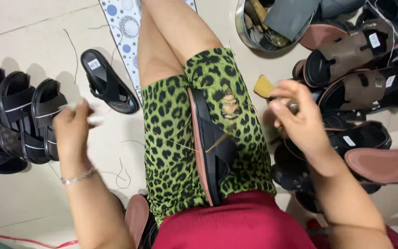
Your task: The person sits on the floor and sews a sandal using a needle and thread. They hold the sandal on their lap and repeatedly push the needle through the sole while pulling the thread to secure it.
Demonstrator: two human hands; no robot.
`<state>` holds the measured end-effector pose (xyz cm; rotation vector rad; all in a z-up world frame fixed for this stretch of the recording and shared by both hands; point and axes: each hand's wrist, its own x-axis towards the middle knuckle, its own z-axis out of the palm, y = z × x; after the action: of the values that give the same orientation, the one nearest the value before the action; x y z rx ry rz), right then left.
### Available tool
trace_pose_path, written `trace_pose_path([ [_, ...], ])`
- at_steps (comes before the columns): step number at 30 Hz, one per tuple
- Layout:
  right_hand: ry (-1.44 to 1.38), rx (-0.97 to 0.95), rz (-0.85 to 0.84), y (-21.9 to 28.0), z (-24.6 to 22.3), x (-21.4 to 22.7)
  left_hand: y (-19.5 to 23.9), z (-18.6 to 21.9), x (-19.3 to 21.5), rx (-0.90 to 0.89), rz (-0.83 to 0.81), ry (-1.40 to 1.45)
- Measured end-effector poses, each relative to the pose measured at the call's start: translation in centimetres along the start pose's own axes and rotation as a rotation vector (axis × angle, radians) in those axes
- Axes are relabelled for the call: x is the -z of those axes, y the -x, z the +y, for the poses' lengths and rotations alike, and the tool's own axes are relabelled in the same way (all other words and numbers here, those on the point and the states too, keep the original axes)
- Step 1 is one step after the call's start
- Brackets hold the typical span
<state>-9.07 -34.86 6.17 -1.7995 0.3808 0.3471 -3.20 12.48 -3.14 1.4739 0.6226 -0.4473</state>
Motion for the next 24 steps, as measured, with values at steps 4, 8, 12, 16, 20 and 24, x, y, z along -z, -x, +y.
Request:
trace_pose_path([
  [4,0.523,0.343,-0.23,2.5,-0.7,-0.5,5.5,-0.2,-2.5,-0.291,0.411,-0.796],
  [8,0.758,0.573,-0.523,4.2,-0.7,-3.7,11.6,4.1,-12.8,-0.273,-0.55,-0.315],
  [12,0.921,0.637,-0.539,3.8,-2.9,-4.1,11.6,3.8,-14.0,-0.242,-0.725,-0.698],
  [16,0.862,0.614,-0.431,3.5,-3.8,-4.8,11.3,4.3,-14.6,-0.155,-0.74,-0.788],
  [20,0.963,0.654,-0.456,3.9,-4.3,-5.1,10.8,3.1,-14.7,-0.367,-0.667,-0.776],
  [24,0.957,0.689,-0.391,2.6,-2.1,-8.2,10.8,0.9,-14.8,-0.479,-0.645,-0.698],
])
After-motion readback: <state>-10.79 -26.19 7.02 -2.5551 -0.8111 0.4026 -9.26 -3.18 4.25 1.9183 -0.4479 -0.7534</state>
